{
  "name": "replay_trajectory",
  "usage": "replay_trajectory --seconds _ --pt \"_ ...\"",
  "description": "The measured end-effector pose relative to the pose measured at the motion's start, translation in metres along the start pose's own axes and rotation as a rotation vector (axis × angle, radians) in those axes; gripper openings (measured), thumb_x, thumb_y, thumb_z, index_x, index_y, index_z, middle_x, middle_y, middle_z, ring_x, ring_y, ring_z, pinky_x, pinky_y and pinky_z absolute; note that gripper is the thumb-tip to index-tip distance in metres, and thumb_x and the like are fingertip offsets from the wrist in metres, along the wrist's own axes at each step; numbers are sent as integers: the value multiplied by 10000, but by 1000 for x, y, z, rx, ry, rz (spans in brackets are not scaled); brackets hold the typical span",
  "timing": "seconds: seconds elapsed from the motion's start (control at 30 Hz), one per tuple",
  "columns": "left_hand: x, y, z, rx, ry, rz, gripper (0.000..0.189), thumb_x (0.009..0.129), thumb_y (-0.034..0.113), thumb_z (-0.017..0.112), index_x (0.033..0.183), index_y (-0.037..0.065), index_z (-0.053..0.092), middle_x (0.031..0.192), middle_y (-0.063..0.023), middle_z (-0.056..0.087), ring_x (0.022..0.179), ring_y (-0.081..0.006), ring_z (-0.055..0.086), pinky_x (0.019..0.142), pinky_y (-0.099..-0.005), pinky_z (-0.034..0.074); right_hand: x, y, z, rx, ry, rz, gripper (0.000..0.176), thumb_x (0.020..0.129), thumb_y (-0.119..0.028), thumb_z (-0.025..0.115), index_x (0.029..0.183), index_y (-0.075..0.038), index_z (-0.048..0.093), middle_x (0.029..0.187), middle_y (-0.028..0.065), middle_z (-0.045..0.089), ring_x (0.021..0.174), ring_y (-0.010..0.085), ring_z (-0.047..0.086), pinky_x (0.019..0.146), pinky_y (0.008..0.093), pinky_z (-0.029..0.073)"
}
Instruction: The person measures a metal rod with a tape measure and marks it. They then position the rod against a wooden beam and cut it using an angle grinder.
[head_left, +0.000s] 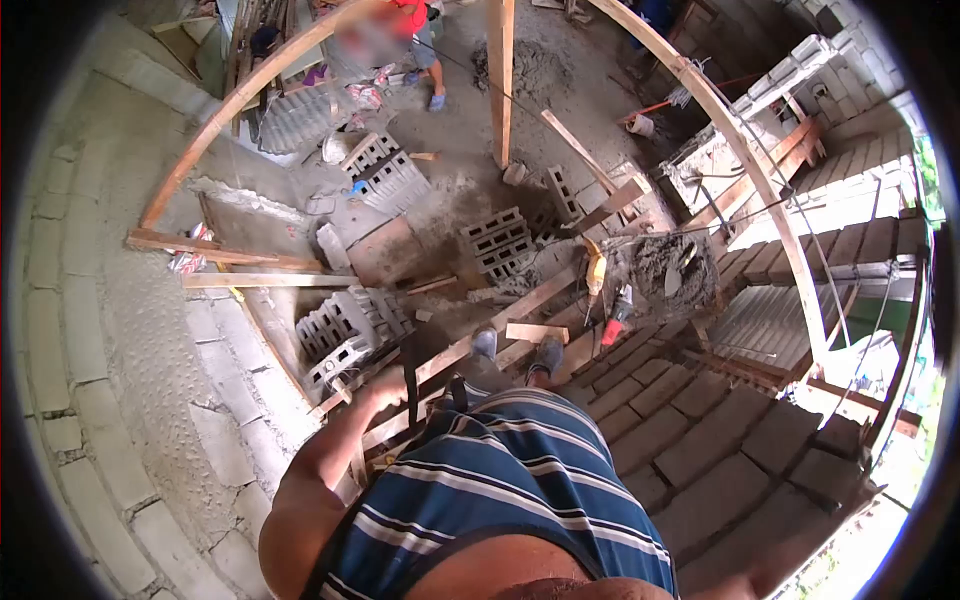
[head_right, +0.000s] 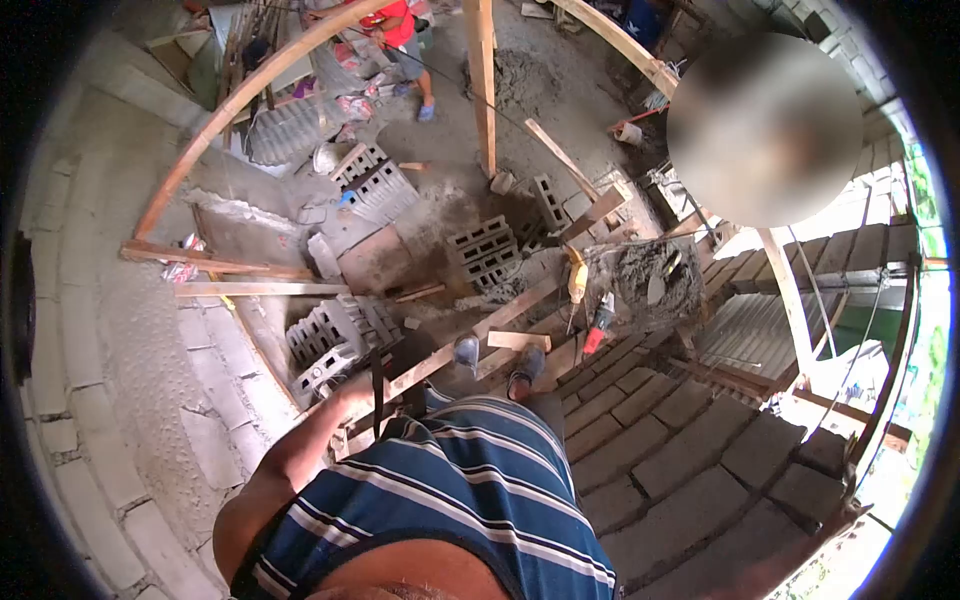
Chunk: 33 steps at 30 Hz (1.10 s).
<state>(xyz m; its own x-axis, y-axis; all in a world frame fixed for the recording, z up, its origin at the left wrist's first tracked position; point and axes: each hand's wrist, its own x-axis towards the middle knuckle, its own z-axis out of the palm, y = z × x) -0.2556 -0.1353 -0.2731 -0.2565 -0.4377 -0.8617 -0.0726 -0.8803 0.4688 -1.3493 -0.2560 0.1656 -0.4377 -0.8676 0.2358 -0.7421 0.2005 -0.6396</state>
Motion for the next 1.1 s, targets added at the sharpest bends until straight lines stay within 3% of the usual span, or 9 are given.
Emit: replay_trajectory --seconds 0.13,0.2,0.23,0.27,0.3,0.43,0.53,0.77,1.1 --pt "23 48 2 -102 183 145 112 906 211 647 997 145 645 796 63 612 614 -66 559 489 -254 380 29 11 84 427 -188 -201 434 1011 -206 610 1394 -3 597 1379 162 637 1272 239 608 1089 381 461" --pt "20 75 22 -163 256 174 200 916 209 641 1089 110 636 871 39 635 672 -82 591 520 -252 410 24 -54 173 -538 -88 -181 341 1033 -55 516 1329 -113 676 1360 104 655 1267 219 611 1070 384 487" --pt "23 89 35 -145 268 172 223 912 193 643 1108 87 638 908 28 643 703 -92 595 540 -238 407 -2 -115 196 -265 -323 -473 302 1041 -88 533 1307 -90 676 1313 102 672 1227 200 627 1027 351 514" --pt "34 83 35 -179 187 211 286 947 262 637 1171 85 619 958 -48 695 813 -122 673 566 -250 479 3 -78 251 -41 -393 -20 298 1043 -95 555 1325 -74 649 1287 111 672 1206 191 626 987 336 534" --pt "44 75 38 -211 133 273 343 951 288 657 1212 72 605 1042 -92 706 853 -153 685 617 -235 504 -11 -49 287 441 -497 1 358 1026 -81 591 1383 -56 591 1288 126 659 1181 195 628 979 346 541" --pt "27 88 78 -143 215 206 374 974 285 630 1265 57 574 1059 -89 688 839 -141 670 663 -244 531 -76 -107 404 -84 -730 -16 553 899 -81 750 1421 -55 566 1145 105 736 930 163 707 820 322 574" --pt "19 64 76 -167 252 167 359 941 264 657 1226 61 583 951 -44 665 746 -117 652 601 -218 510 -128 -114 452 39 -801 248 593 869 -193 785 1406 -48 580 1024 97 748 893 188 709 786 347 560" --pt "41 -27 11 -347 147 125 180 930 201 629 1061 79 620 745 36 558 571 -39 525 369 -169 293 -173 -125 457 -100 -1006 186 588 893 -200 753 1423 -30 562 1048 138 761 939 200 718 805 365 558" --pt "77 -64 -11 80 274 -7 299 863 273 569 959 19 697 806 -63 675 676 -132 637 544 -293 461 -110 -114 448 -23 -743 215 553 956 -198 715 1456 -50 534 1123 131 750 1045 216 708 898 367 556"
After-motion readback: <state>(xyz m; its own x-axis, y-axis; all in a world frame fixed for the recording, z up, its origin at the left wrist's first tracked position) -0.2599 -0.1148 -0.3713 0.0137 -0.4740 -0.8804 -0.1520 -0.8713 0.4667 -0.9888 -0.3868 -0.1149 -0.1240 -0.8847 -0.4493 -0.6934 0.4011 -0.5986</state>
